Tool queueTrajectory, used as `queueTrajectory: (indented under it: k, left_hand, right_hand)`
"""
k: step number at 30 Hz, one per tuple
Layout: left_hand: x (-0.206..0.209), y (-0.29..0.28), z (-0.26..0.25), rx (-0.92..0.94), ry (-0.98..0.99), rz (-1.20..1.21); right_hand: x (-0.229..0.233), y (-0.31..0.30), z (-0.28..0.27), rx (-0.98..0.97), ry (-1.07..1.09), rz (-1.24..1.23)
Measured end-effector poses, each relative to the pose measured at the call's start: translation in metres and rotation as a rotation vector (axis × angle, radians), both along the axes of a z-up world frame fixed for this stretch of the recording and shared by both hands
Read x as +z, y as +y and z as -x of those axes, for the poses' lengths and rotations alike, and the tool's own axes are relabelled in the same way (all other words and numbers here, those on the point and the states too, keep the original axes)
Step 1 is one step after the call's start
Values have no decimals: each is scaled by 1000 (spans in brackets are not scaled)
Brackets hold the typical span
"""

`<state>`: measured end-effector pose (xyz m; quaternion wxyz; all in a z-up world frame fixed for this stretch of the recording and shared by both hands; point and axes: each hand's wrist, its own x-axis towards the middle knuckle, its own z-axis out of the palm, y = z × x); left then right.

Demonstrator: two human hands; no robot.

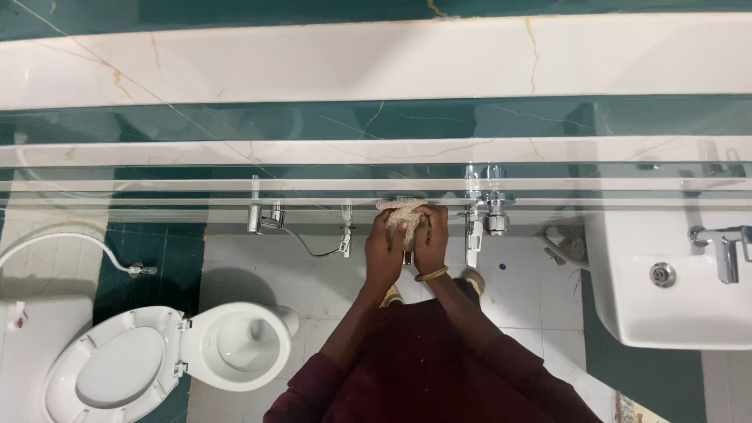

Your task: The person wipes silver bathroom fixtures mounted on a wall with a cloth, cleaning different taps and handles in sequence.

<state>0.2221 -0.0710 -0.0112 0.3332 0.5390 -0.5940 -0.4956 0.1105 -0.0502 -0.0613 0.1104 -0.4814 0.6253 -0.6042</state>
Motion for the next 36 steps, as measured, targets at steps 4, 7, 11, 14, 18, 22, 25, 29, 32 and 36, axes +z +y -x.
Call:
queueTrajectory:
  k: [4, 7, 11, 14, 18, 22, 25, 29, 32, 36]
  left_hand:
    - [0, -3, 11, -69, 46, 213]
    - [-3, -1, 14, -86, -2, 303]
    - [-26, -5, 10, -98, 154, 247]
    - [-53, -13, 5, -106, 460, 120]
    - [-70, -8, 6, -47, 653, -63]
    - [-43, -1, 13, 26, 486, 0]
    - [-15, 2, 9, 22, 185, 175]
    - [15, 2, 19, -4, -149, 376]
    - [26, 8, 29, 25, -185, 407]
    - [10, 12, 40, 71, -38, 311]
  right_hand:
    - [0, 12, 17, 96, -508, -457]
    - [5, 21, 24, 146, -397, -392]
    - [34, 18, 11, 16, -42, -147]
    - [47, 3, -8, 30, 150, -152]
    - [43, -3, -14, 62, 267, -128]
    - [33, -4, -1, 112, 127, -65]
    - [25, -4, 4, 134, 58, -26]
    - [18, -1, 14, 179, -116, -27]
    - [14, 1, 18, 263, -412, -69]
    - [10, 5, 30, 344, -599, -151]
